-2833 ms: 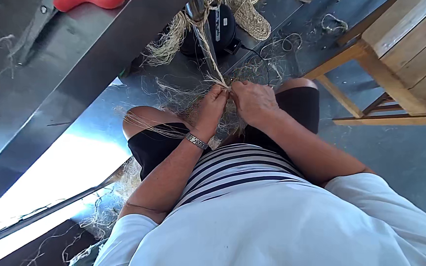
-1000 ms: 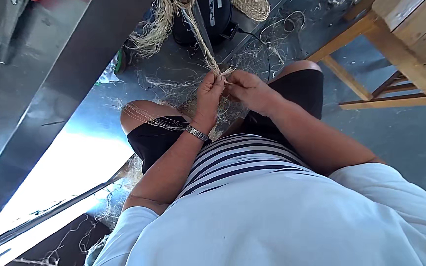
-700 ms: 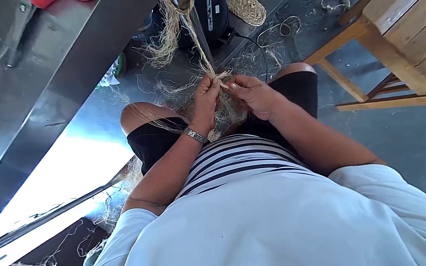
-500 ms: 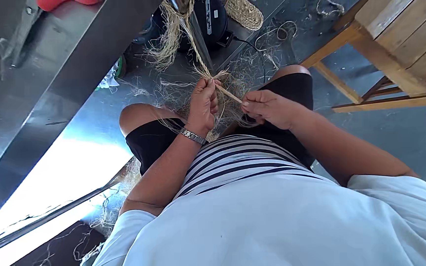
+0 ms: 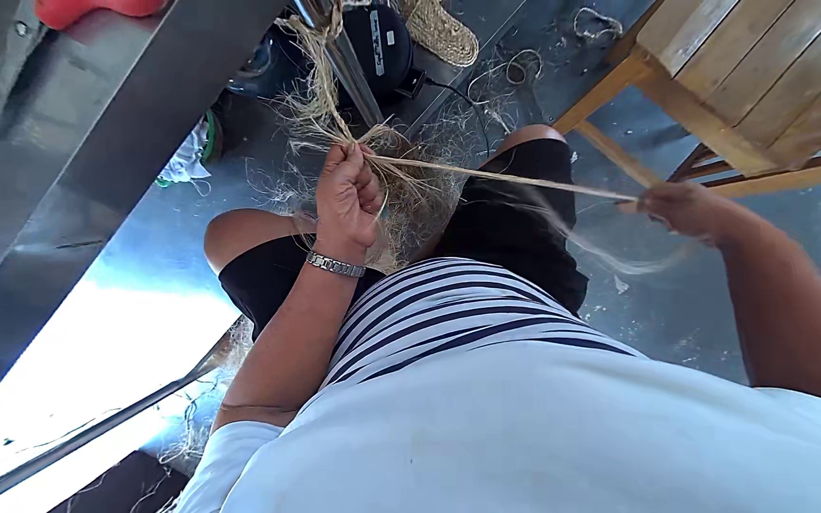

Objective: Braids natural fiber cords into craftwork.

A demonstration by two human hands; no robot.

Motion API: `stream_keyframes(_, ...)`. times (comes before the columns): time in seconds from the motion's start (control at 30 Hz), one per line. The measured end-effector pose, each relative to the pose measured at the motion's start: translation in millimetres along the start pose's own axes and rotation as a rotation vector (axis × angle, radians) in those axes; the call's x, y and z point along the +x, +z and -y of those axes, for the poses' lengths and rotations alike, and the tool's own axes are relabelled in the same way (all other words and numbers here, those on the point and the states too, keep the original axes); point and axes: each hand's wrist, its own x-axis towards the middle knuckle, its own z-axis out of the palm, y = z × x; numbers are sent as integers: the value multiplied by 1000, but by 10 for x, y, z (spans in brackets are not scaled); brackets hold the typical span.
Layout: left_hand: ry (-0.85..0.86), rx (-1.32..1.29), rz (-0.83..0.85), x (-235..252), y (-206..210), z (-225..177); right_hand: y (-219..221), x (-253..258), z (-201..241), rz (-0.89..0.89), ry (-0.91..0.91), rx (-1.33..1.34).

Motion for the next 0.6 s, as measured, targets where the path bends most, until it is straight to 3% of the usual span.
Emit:
stream_keyframes(0.1, 61, -2, -28, -10, -34, -104, 212, 4, -1040, -127, 121, -113)
stream_keyframes(0.13, 74, 11, -32, -16, -48, -132, 269, -95, -1206, -123, 248, -131)
stream_keyframes(0.23, 37, 124, -19, -55, -67, -141, 485, -330, -1437, -40, 629, -259)
stream_keyframes(0.3, -21, 190, 3, -61, -64, -75, 531, -170, -1434, 84, 675, -346)
stream_keyframes(0.37, -68, 231, 12, -42, -81, -1, 420, -8, -1039, 18, 496, -345)
stream_keyframes(0.43, -101, 255, 12, -5, -103, 51, 218, 145, -361, -187, 213, -303)
stream_keyframes(0.53, -119, 261, 20, 14, -110, 77, 44, 341, 775, -430, -367, -183)
stream_keyframes(0.6, -119, 270, 32, 21, -116, 87, 153, 476, 1500, -468, -732, -72)
